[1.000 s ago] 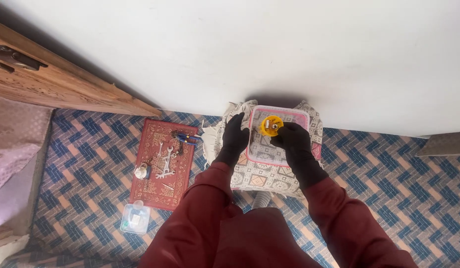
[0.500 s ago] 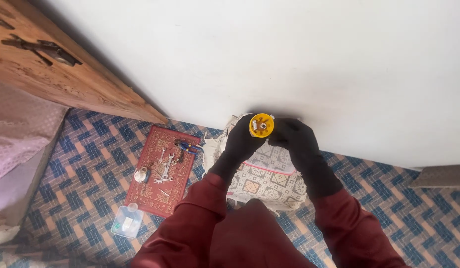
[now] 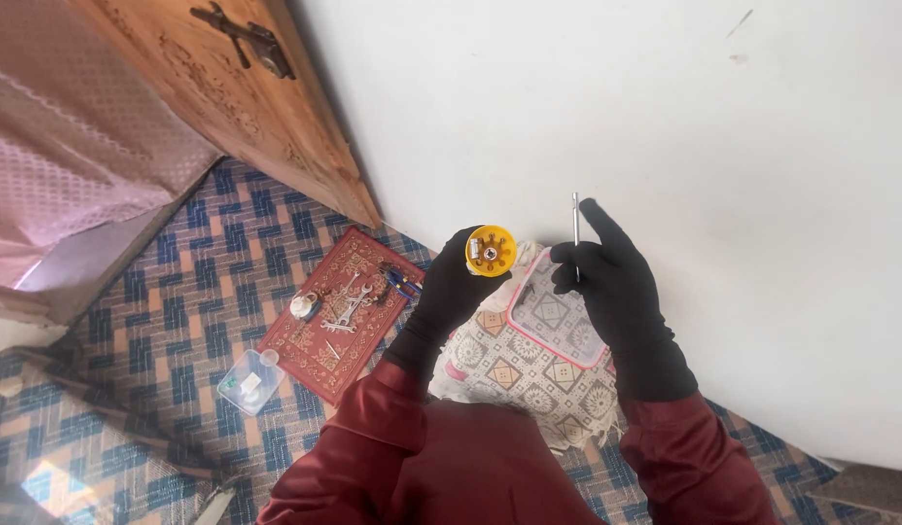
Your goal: Inspecting and repairing an electrical plug using a screwdriver and a cloth while sitting on a rug.
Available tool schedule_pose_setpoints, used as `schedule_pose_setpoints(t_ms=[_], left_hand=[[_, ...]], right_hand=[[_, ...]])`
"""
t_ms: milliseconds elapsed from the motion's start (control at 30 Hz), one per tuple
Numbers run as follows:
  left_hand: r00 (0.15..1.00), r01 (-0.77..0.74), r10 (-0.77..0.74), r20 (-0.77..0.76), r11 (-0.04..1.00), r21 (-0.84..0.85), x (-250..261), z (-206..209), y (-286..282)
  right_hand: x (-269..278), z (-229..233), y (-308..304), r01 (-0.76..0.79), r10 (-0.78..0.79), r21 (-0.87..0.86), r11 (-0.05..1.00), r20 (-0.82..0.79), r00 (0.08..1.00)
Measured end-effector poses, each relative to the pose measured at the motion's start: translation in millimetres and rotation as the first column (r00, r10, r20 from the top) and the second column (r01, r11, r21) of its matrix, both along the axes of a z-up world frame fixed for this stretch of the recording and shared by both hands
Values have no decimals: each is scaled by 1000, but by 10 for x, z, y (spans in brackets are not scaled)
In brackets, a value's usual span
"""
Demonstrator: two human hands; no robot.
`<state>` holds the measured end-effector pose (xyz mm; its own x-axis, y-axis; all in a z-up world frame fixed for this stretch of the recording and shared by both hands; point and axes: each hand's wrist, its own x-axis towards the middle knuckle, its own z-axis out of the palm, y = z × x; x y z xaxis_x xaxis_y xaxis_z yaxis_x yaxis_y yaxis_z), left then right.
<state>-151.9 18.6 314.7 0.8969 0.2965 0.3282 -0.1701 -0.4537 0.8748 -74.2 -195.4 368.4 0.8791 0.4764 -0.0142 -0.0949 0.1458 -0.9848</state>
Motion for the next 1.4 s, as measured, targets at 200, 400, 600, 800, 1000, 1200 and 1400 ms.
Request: schedule_pose_setpoints(t_ms=[200, 400, 600, 800, 1000, 1200, 1400], left_hand=[[994, -90, 84, 75, 993, 80, -251, 114, 258], [984, -101, 77, 158, 984, 146, -451, 248, 710], [986, -102, 95, 134, 994, 43, -647, 187, 1356], [980, -104, 98, 174, 994, 26, -753, 47, 1786], [979, -78, 77, 191, 997, -1, -896, 43, 2038], [979, -65, 60, 196, 998, 21, -927, 45, 2176], [982, -50, 47, 181, 999, 15, -964, 11, 2231]], right_hand=[[-143, 66, 336, -27, 29, -28, 999, 78, 997], [-404, 269, 836, 6, -1, -78, 997, 54, 999], [-665, 357, 1459, 43, -35, -64, 997, 116, 993], [-826, 482, 1899, -10, 36, -173, 985, 149, 988], [-1062, 582, 2155, -21, 24, -149, 989, 20, 999], [-1135, 564, 2313, 54, -21, -233, 971, 142, 990], [-1155, 530, 2346, 101, -56, -236, 966, 189, 980]])
